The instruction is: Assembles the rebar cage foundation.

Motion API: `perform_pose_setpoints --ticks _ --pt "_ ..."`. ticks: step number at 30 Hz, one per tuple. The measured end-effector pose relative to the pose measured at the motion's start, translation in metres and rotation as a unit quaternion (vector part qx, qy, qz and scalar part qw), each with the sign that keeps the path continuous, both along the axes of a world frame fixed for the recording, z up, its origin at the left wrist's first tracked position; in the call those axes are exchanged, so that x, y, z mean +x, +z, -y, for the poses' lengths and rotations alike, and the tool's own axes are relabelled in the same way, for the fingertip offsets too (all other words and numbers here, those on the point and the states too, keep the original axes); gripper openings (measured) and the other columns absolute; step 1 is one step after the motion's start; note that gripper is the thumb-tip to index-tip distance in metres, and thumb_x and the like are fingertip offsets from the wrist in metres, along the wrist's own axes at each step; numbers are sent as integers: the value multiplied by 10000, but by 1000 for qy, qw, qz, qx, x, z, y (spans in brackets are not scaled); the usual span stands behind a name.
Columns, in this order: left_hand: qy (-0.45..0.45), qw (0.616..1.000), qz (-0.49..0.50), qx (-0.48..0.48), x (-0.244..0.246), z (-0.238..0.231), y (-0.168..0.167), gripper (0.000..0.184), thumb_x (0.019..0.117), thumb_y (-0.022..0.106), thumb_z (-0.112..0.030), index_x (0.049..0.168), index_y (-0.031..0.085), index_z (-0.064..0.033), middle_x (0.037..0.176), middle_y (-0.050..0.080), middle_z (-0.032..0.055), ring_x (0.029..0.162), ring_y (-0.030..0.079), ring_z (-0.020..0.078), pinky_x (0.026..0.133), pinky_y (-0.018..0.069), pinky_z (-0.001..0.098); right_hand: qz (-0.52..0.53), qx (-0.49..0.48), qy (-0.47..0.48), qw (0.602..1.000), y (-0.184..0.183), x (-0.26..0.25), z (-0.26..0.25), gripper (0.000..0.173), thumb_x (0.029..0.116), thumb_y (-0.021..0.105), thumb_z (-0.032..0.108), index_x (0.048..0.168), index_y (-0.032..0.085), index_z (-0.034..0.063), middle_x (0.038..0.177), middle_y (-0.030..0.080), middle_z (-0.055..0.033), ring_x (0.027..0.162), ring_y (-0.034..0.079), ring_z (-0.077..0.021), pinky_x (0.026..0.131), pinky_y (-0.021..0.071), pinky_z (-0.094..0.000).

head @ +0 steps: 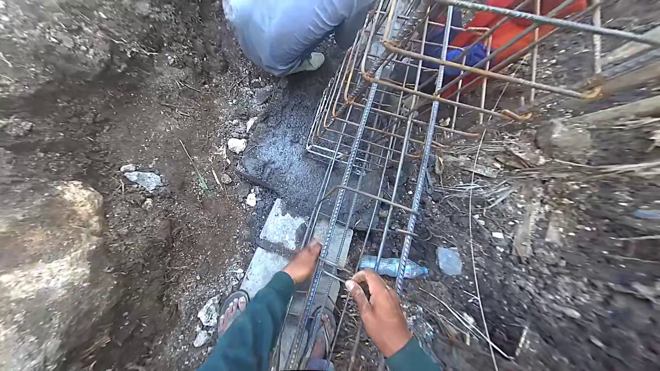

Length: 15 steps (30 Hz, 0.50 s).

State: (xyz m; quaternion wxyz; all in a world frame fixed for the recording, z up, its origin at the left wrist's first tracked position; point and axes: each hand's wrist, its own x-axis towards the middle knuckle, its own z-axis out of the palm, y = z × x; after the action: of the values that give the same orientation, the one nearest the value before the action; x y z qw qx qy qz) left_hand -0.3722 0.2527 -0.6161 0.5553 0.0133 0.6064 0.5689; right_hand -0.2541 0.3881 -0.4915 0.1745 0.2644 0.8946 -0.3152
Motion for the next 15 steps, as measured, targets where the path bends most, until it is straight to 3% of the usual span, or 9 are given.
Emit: perform_pose_setpoints --ticks 5,7,11,15 --pt "47 998 39 -22 15 -2 2 605 1139 133 -335 1341 625 -46 1362 645 111 1298 563 190 1105 411 416 84 -18 36 996 12 -8 3 349 1059 502 281 1123 740 33 1048 748 -153 997 719 -307 923 545 -549" --pt "70 996 50 -9 20 -3 -2 593 1138 146 -348 1384 603 -62 1373 640 103 1295 562 185 1091 412 419 87 -41 39 995 13 -8 5 349 1052 499 277 1080 748 33 992 745 -145 950 715 -291 898 543 -536" --pt "60 995 78 18 19 -2 -11 514 1138 200 -322 1446 550 -106 1397 609 84 1222 574 161 968 459 375 70 -37 41 996 9 -16 14 354 1045 505 292 1052 758 44 986 750 -134 946 717 -288 885 546 -541" --pt "77 984 158 38 17 -2 -19 464 1133 296 -352 1489 508 -142 1476 556 57 1320 538 199 1037 461 439 14 -4 3 1000 4 -14 18 304 1024 552 260 1067 757 41 904 750 -119 841 724 -275 806 568 -533"
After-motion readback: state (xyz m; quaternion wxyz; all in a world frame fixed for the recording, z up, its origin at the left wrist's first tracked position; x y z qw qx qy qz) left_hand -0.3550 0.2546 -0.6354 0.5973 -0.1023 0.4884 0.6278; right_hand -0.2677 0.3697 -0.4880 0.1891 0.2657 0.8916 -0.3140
